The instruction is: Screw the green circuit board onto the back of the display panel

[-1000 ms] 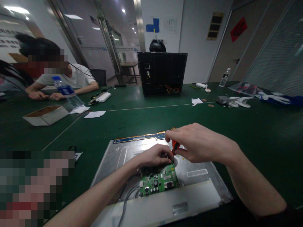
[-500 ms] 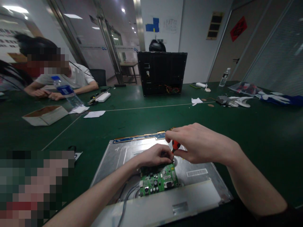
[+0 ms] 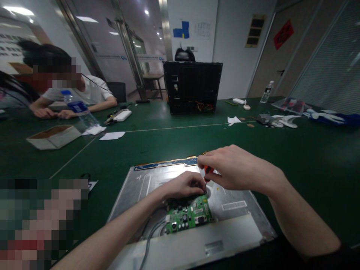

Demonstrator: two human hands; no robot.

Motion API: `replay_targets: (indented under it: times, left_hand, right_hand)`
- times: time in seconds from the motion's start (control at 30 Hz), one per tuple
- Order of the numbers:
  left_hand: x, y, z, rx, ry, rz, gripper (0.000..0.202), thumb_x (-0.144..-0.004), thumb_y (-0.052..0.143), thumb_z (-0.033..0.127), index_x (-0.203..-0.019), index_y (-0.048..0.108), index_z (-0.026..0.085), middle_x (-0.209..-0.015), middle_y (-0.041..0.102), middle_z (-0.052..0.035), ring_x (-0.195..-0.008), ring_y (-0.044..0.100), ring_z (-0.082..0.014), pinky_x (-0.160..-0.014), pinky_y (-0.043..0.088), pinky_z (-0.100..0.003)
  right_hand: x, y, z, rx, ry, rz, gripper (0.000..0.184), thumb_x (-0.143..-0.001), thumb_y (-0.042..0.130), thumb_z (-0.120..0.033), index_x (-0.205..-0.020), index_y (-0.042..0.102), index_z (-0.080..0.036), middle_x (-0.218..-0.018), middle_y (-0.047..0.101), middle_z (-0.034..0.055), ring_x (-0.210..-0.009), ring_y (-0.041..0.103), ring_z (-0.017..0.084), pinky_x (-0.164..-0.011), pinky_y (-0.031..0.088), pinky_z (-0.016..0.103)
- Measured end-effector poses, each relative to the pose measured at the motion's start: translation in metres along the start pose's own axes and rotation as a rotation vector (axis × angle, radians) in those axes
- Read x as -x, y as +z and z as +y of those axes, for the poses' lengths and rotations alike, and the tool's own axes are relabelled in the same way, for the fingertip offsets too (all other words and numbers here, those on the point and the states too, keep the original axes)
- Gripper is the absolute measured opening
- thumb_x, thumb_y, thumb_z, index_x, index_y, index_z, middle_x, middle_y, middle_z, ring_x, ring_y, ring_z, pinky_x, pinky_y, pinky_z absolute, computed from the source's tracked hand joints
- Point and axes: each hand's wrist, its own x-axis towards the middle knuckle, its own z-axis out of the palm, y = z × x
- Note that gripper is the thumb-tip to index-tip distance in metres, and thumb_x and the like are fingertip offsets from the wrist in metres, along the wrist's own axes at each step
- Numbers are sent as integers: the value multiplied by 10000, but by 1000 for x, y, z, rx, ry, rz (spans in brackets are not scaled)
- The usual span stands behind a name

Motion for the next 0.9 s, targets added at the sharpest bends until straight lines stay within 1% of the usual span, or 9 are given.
replay_targets:
  times: [0.3, 0.43, 0.53, 0.63, 0.7, 0.8, 0.9]
  left_hand:
    - [-1, 1, -3, 10, 9, 0, 21, -811, 687, 159, -830, 684, 150, -820, 677, -17, -760, 618, -172, -693, 459, -229]
    - [-1, 1, -4, 8, 21, 1, 31, -813, 694, 175, -827, 684, 149, -820, 670, -14, -762, 609, -172, -697, 454, -233]
    - [-1, 2, -4, 29, 17, -2, 58, -823, 689, 206, -827, 674, 150, -802, 666, -11, -752, 606, -175, -697, 459, -242]
    - [0, 2, -3, 44, -1, -7, 61, -825, 678, 212, -844, 668, 155, -785, 662, -5, -734, 602, -169, -699, 462, -244]
    - [0, 1, -2, 32, -2, -9, 64, -825, 677, 211, -858, 672, 156, -799, 665, -7, -737, 604, -167, -704, 461, -243]
    - [0, 1, -2, 2, 1, 0, 73, -821, 689, 222, -844, 682, 153, -816, 675, -14, -762, 611, -176, -704, 458, -239]
    - [-1, 0, -3, -18, -6, 5, 82, -819, 700, 229, -843, 694, 152, -812, 685, -11, -761, 614, -178, -693, 456, -233]
  right_hand:
    - [1, 0, 0, 0, -15, 6, 32, -865, 558, -179, -888, 561, -201, -826, 667, 9, -687, 574, 148, -531, 249, 271]
    - [1, -1, 0, -5, -13, 4, 66, -847, 584, -185, -908, 562, -199, -835, 672, 12, -681, 569, 149, -533, 259, 265]
    - [1, 0, 0, -5, 3, 12, 67, -868, 603, -260, -904, 584, -207, -811, 680, 7, -676, 579, 155, -531, 262, 264]
    - [-1, 2, 1, 38, 51, 33, 151, -902, 590, -353, -851, 616, -213, -716, 659, 2, -606, 558, 151, -511, 236, 270]
    - [-1, 2, 1, 62, 67, 41, 176, -920, 565, -348, -827, 619, -209, -684, 646, 5, -573, 543, 148, -502, 219, 276]
    - [0, 1, 1, 26, 34, 27, 87, -892, 575, -285, -916, 605, -206, -755, 671, 13, -615, 565, 156, -508, 234, 277]
    - [2, -1, 0, -48, -16, -2, 200, -837, 607, -229, -1031, 567, -203, -856, 689, 16, -686, 585, 161, -526, 272, 268]
